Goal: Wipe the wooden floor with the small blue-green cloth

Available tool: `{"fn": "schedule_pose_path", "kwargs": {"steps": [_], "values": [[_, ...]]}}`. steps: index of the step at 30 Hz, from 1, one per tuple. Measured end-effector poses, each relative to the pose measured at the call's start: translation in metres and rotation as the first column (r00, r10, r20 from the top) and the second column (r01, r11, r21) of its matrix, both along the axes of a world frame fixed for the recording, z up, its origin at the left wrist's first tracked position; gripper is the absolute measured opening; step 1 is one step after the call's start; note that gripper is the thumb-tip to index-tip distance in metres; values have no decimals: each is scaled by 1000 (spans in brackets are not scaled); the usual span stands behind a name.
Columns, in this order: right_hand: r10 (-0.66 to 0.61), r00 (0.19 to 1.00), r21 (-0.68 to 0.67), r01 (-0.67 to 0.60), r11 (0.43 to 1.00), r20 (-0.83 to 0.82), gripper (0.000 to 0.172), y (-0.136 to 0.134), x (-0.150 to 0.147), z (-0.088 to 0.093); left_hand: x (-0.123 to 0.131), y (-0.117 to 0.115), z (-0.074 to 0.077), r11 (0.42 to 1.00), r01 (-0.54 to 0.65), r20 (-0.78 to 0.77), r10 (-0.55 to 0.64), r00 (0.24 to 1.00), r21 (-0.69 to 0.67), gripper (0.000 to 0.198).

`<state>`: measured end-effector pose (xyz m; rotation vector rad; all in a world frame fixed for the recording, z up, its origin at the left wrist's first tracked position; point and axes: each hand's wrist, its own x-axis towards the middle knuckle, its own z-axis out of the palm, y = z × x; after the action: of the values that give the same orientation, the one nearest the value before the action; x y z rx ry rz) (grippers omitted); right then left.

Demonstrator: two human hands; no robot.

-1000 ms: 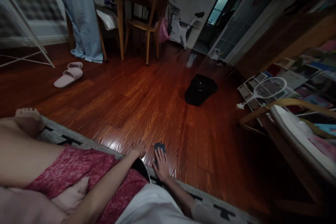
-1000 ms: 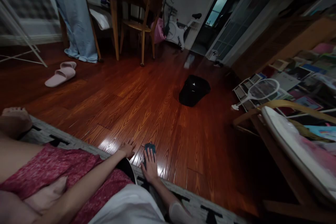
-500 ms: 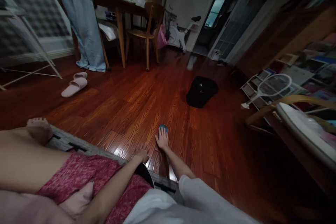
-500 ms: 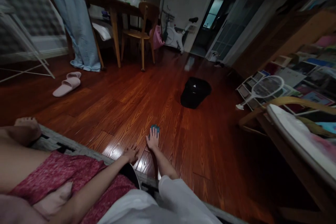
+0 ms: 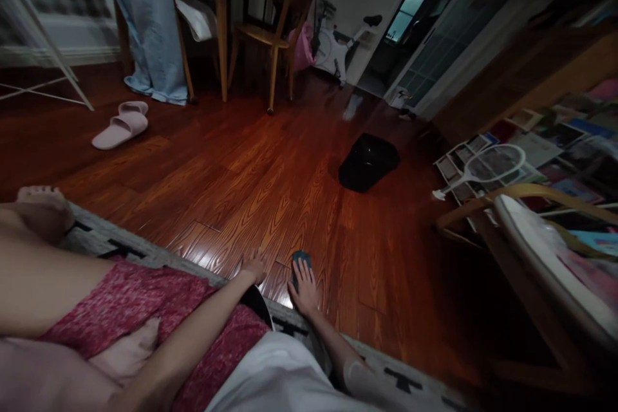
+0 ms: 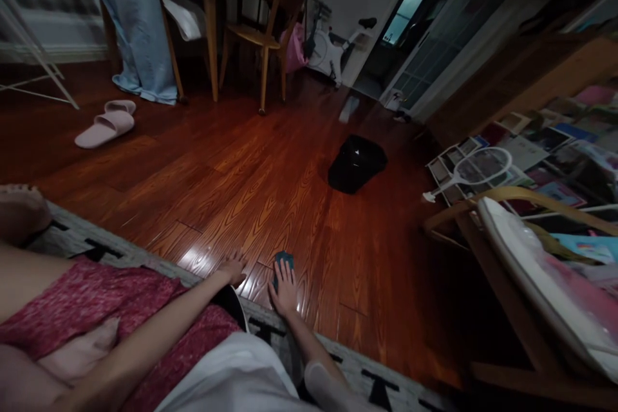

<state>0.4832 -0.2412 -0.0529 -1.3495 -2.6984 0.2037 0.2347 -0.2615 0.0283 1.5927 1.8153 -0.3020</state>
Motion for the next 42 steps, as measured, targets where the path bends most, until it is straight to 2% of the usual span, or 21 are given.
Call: {"fn": "schedule_pose_path", "kwargs": {"steps": [2, 7, 10, 12, 14, 18, 20, 22, 24, 26, 32, 35, 38, 42], "values": [[-75, 997, 7, 75, 997, -5, 64, 20, -13, 4, -1, 0, 1, 1000, 13, -7, -13, 1000, -5, 75], [-253, 967, -42, 255, 966, 35, 65, 92, -61, 22, -6, 1, 4, 999, 36, -33, -37, 999, -19, 74], [-320, 945, -93, 325, 941, 64, 66, 115, -80, 32, -8, 1, 6, 999, 43, -42, -43, 998, -13, 72], [-303, 952, -100, 307, 947, 47, 67, 111, -82, 31, -8, 0, 8, 999, 44, -40, -45, 998, -6, 71], [-226, 974, -69, 226, 972, 9, 67, 91, -72, 22, -8, 0, 7, 999, 44, -35, -44, 998, 2, 71], [-3, 999, -5, 3, 1000, -38, 65, 26, -26, -1, -6, 1, 2, 999, 35, -30, -35, 999, 5, 72], [60, 998, -4, -60, 998, -37, 65, -2, 0, -6, -6, 1, -1, 1000, 31, -29, -31, 999, 3, 72], [76, 997, -10, -77, 997, -29, 66, -15, 18, -6, -6, 1, -3, 999, 33, -29, -33, 999, 0, 73], [43, 999, -7, -43, 999, -22, 65, -11, 23, -2, -6, 1, -2, 999, 42, -32, -42, 999, -5, 75], [-32, 999, 8, 32, 999, -22, 66, 10, 17, 1, -7, 1, 0, 999, 50, -37, -50, 998, -7, 76], [-273, 962, -32, 273, 961, 12, 65, 104, -34, 15, -8, 0, 8, 998, 63, -69, -64, 996, -13, 73], [-357, 933, -66, 359, 931, 33, 65, 127, -57, 21, -8, 0, 9, 998, 57, -59, -57, 997, -10, 71], [-307, 951, -81, 309, 948, 36, 66, 115, -65, 18, -8, 0, 7, 999, 43, -38, -43, 998, -7, 72], [13, 1000, -45, -14, 999, -23, 65, 55, -41, 5, -7, 1, 2, 1000, 27, -17, -27, 999, -8, 74]]}}
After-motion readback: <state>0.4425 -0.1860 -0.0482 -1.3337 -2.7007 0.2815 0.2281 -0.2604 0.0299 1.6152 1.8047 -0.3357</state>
